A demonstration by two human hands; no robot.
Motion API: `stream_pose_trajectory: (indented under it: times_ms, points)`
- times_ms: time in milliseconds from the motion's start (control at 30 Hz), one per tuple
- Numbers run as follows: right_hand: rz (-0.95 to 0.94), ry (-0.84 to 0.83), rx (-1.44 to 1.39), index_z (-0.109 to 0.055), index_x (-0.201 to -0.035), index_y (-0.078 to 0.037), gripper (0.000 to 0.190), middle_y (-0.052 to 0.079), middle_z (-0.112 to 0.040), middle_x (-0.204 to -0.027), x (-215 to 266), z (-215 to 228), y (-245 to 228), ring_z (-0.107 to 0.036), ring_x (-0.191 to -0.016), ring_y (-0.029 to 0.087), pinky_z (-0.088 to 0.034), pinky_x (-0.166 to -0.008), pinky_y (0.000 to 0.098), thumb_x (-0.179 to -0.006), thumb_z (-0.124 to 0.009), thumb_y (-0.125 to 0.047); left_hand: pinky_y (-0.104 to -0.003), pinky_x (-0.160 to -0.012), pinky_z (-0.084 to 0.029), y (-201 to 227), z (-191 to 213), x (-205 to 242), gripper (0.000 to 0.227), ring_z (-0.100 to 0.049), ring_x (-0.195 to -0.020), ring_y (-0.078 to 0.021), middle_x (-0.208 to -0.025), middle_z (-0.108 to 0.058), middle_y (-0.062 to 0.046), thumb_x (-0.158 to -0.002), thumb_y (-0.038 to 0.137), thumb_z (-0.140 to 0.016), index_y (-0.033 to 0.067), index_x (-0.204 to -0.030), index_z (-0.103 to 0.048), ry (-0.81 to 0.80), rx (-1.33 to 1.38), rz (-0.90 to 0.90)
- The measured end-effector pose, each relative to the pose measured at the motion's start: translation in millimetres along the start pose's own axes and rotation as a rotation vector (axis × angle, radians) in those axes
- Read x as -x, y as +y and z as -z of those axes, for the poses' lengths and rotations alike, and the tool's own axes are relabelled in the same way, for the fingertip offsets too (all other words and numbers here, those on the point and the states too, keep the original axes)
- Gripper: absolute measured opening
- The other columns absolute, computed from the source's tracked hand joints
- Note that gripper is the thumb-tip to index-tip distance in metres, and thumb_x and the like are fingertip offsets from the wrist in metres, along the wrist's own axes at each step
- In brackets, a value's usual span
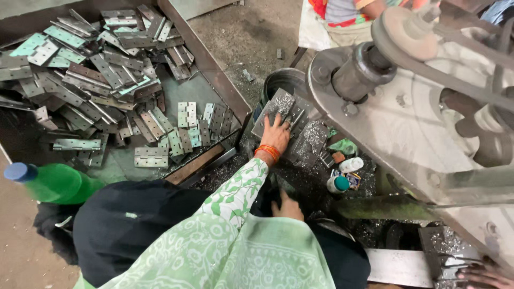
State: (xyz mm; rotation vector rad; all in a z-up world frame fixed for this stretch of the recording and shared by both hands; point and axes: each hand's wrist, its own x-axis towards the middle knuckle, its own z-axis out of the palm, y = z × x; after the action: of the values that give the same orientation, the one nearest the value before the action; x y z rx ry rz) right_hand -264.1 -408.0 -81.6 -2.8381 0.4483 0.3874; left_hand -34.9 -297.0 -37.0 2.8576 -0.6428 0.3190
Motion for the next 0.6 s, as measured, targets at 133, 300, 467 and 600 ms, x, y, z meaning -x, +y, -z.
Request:
stream_pose_trajectory:
  times_ms: [133,300,467,600]
  points:
    - [0.04,0.138,-0.141,-0.032,-0.158,-0.036,0.081,0.013,-0.072,-0.115,19.9,-66.4,3.3,-0.072,-0.091,0.04,-0.058,-0.077,0.0544,-0.086,-0.068,-0.039,-0.076,-0.113,-0.019,-0.6,3.4,-4.5,0.033,-0.034,-0.144,-0.0358,-0.141,-0.058,0.0,-0.095,0.022,-0.05,0.0139,-0.115,-0.075,0.046,-0.008,-0.014]
    - [0.122,0.179,-0.226,-0.032,-0.158,-0.033,0.076,0.016,-0.07,-0.118,30.3,-79.4,6.4,-0.072,-0.093,0.04,-0.06,-0.076,0.0535,-0.089,-0.067,-0.037,-0.073,-0.117,-0.021,-1.4,8.0,19.8,0.032,-0.035,-0.147,-0.0366,-0.142,-0.06,-0.002,-0.1,0.023,-0.05,0.0138,-0.118,-0.076,-0.015,-0.031,-0.023]
    - [0.08,0.089,-0.124,-0.035,-0.155,-0.032,0.08,0.016,-0.07,-0.118,14.1,-26.2,2.3,-0.07,-0.098,0.042,-0.058,-0.079,0.0553,-0.084,-0.071,-0.038,-0.075,-0.112,-0.021,-0.7,8.2,18.9,0.033,-0.032,-0.146,-0.0377,-0.146,-0.057,-0.002,-0.093,0.024,-0.052,0.0139,-0.113,-0.076,0.045,0.0,-0.03]
    - [0.035,0.023,-0.045,-0.043,-0.152,-0.031,0.069,0.019,-0.072,-0.115,-5.3,-12.8,13.0,-0.071,-0.1,0.042,-0.059,-0.082,0.0542,-0.09,-0.07,-0.043,-0.074,-0.118,-0.019,1.2,6.8,1.2,0.034,-0.03,-0.151,-0.0372,-0.148,-0.056,-0.002,-0.102,0.025,-0.049,0.0137,-0.121,-0.075,-0.098,0.074,-0.002]
